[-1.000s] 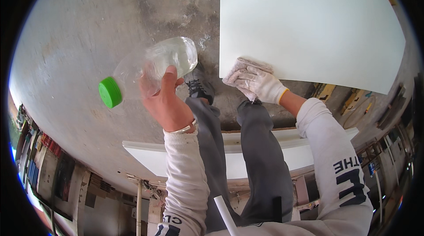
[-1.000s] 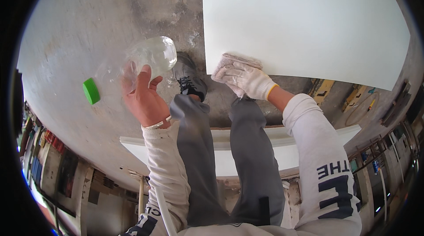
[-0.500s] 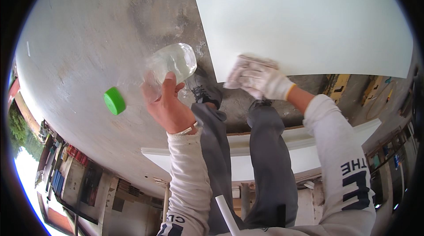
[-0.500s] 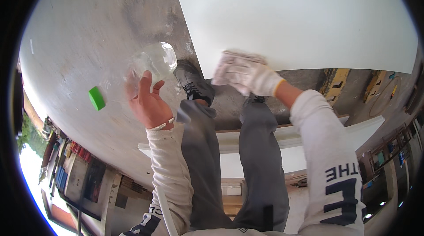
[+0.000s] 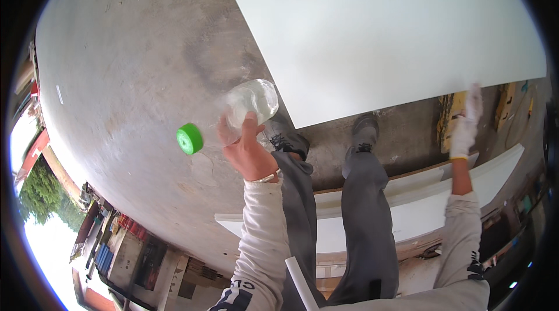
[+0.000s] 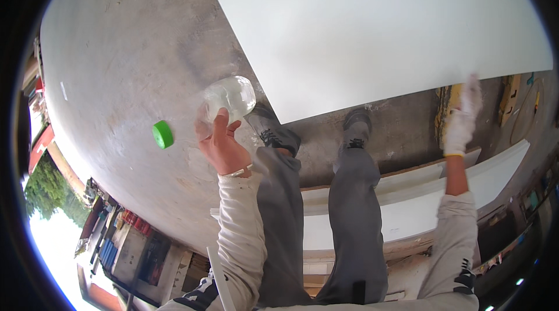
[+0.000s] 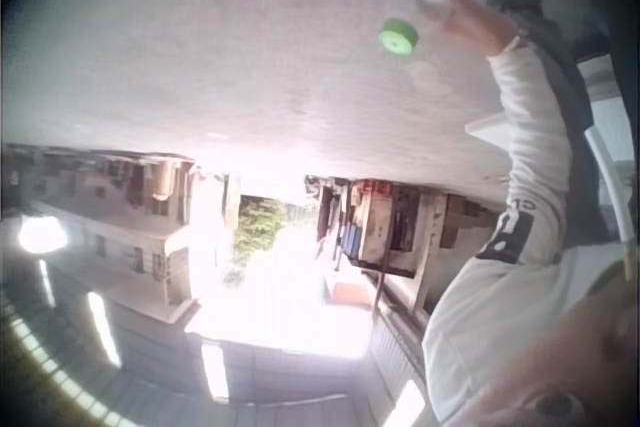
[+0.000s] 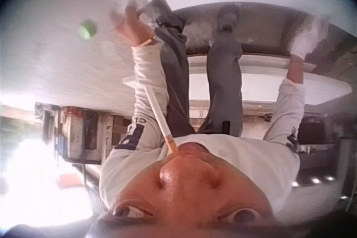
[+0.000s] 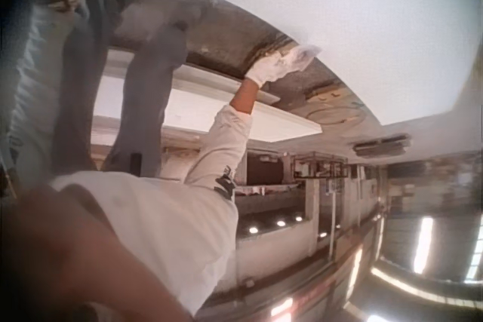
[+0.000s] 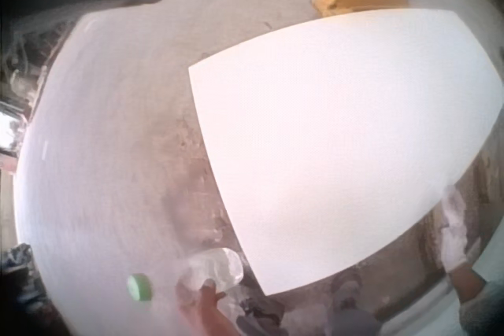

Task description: The person sits on the floor and uses a marker to mark a white panel, then wipes the panel with a cloth and liquid from a bottle. The person flips the panel and continues wiping both sides before placing it on a pallet jack.

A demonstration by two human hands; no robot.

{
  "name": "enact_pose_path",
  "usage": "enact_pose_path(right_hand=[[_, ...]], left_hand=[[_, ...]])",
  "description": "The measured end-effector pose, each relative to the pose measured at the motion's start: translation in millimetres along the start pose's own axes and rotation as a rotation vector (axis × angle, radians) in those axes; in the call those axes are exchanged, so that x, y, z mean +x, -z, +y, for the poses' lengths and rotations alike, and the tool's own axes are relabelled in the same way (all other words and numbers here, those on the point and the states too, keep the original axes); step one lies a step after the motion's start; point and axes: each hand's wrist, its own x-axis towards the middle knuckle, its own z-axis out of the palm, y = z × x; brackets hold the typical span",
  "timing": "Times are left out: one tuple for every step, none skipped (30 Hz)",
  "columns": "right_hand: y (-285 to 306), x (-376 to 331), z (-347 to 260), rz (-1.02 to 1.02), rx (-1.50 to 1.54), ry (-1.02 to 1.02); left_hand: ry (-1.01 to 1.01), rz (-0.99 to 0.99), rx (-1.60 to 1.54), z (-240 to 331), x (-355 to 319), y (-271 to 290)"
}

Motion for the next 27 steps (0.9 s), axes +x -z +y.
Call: enact_pose_path(right_hand=[[-35.7,-19.7,-21.8,-0.055,-0.238,0.322],[-69.7,-52.5,-7.8,-0.094,-0.331,0.315],[-113.5,-79.2,-2.8,-0.167,-0.353,0.457],[-148.0,-101.8,-50.2,-0.350,-0.369,0.522],[-173.0,-120.7,-97.9,-0.528,-0.390,0.580],[-201.5,-149.4,-103.3,-0.501,-0.132,0.667],[-215.7,-171.5,-107.7,-0.580,-0.087,0.733],[-229.1,-192.2,-111.3,-0.661,-0.040,0.789],[-231.7,-195.8,-119.8,-0.717,-0.028,0.781],[-227.2,-189.3,-113.6,-0.728,-0.043,0.826],[-222.2,-180.4,-100.2,-0.743,-0.058,0.870],[-211.6,-164.9,-80.8,-0.685,-0.154,0.931],[-201.0,-149.3,-62.0,-0.625,-0.248,0.992],[-181.5,-127.6,-50.7,-0.699,-0.427,1.000],[-161.3,-101.7,-44.1,-0.809,-0.471,0.947],[-148.4,-87.7,13.9,-0.567,-0.595,0.855],[-127.4,-68.2,10.3,-0.756,-0.703,0.642],[-108.3,-57.4,61.7,-0.456,-0.662,0.624],[-97.7,-45.2,71.9,-0.336,-0.693,0.545],[-96.8,-42.9,72.2,-0.089,-0.509,0.423],[-103.9,-42.4,67.7,-0.032,-0.536,0.415],[-116.4,-46.1,60.2,0.026,-0.565,0.407],[-137.0,-60.0,30.5,-0.031,-0.519,0.418],[-157.0,-77.3,-11.6,-0.081,-0.481,0.430],[-170.5,-95.3,-54.0,-0.233,-0.370,0.457],[-179.6,-118.0,-89.2,-0.371,-0.195,0.505],[-202.2,-135.0,-100.8,-0.449,-0.034,0.649]], left_hand=[[-0.007,0.010,-0.007,2.8,-0.7,1.5],[0.002,-0.011,-0.034,1.6,-3.1,-8.2],[0.003,-0.022,-0.050,1.5,-4.8,-15.1],[-0.016,-0.001,-0.048,1.5,-4.2,-12.0],[-0.005,-0.018,-0.040,1.3,-4.1,-11.6],[-0.023,-0.037,-0.039,5.5,-3.3,-18.5],[-0.031,-0.052,-0.028,7.5,-4.3,-22.2],[-0.033,-0.071,-0.015,9.5,-9.0,-26.1],[-0.039,-0.075,-0.003,10.7,-8.5,-24.4],[-0.038,-0.073,0.002,9.4,-8.8,-26.5],[-0.035,-0.069,0.008,10.1,-12.6,-28.6],[-0.042,-0.056,0.009,10.6,-15.6,-31.1],[-0.041,-0.075,0.010,10.8,-18.3,-32.6],[-0.041,-0.075,0.021,8.9,-17.4,-26.2],[-0.045,-0.074,0.030,7.4,-16.5,-20.8],[-0.031,-0.118,0.017,7.7,-21.5,-30.4],[-0.034,-0.091,0.033,5.7,-20.2,-22.2],[-0.021,-0.115,0.017,5.8,-23.1,-29.9],[-0.021,-0.108,0.024,5.2,-22.1,-26.9],[-0.032,-0.115,0.035,2.4,-21.8,-25.1],[-0.037,-0.130,0.045,0.4,-23.2,-27.2],[-0.042,-0.145,0.054,-1.2,-25.2,-28.0],[-0.046,-0.125,0.070,-1.1,-26.1,-27.4],[-0.048,-0.111,0.077,-0.3,-27.0,-29.5],[-0.048,-0.104,0.080,0.4,-28.6,-33.7],[-0.070,-0.105,0.097,1.2,-28.9,-35.4],[-0.087,-0.130,0.104,2.5,-30.2,-42.3]])
